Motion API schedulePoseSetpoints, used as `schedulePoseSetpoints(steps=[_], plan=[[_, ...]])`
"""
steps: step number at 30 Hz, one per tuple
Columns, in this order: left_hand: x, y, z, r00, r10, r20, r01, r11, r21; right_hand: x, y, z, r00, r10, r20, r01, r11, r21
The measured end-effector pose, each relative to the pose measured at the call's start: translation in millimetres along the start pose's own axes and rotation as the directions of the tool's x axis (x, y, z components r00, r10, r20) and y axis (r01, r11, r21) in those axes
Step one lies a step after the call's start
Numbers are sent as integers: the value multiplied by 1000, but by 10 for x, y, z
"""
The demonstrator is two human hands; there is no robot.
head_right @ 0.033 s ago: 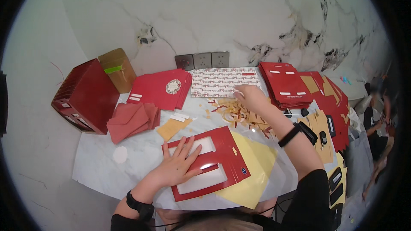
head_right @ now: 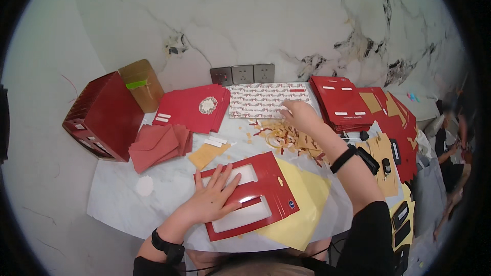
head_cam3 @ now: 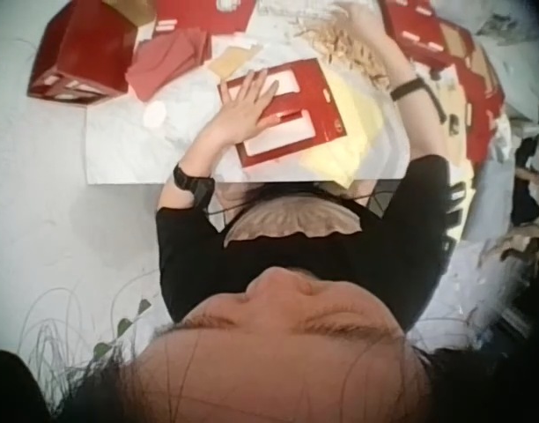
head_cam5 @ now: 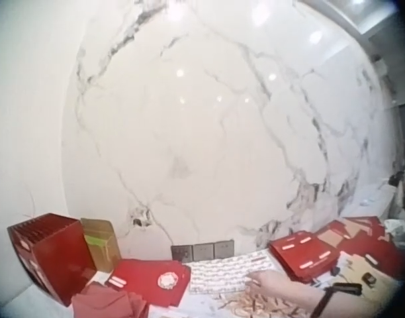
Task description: The recorder is assembling gift kits by folding paper, adding stickers, and organizing components into a red box.
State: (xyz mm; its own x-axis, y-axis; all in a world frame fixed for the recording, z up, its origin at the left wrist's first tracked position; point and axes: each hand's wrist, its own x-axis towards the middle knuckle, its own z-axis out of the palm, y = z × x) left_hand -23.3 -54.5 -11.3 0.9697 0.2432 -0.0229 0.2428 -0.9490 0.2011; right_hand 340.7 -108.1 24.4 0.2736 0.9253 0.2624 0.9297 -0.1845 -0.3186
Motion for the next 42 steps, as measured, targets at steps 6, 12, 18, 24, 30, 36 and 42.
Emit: schedulePoseSetpoints(steps=[6,12,18,24,30,36,42], plan=[[4,5,-120,998,16,-61,-16,1000,-8,264,208,359,996,-92,15,92,996,12],[27,45,-231,992,-2,-127,-6,998,-57,338,305,360,983,-136,120,155,974,-163],[71,35,-313,963,-12,-270,-33,986,-164,338,19,-118,750,-433,-500,274,892,-360],[149,-176,-302,816,-204,-540,-99,872,-479,102,-455,-804,616,122,-778,314,868,385],[134,-398,-368,824,-406,-394,-437,-15,-899,-254,-1156,-518,900,321,-296,163,384,909],[137,-481,-312,783,-553,-283,-423,-140,-895,-410,-1435,-101,975,221,-6,-60,291,955],[108,-502,-336,894,-433,-112,-212,-191,-958,-401,-1364,-149,964,80,255,-266,221,938]])
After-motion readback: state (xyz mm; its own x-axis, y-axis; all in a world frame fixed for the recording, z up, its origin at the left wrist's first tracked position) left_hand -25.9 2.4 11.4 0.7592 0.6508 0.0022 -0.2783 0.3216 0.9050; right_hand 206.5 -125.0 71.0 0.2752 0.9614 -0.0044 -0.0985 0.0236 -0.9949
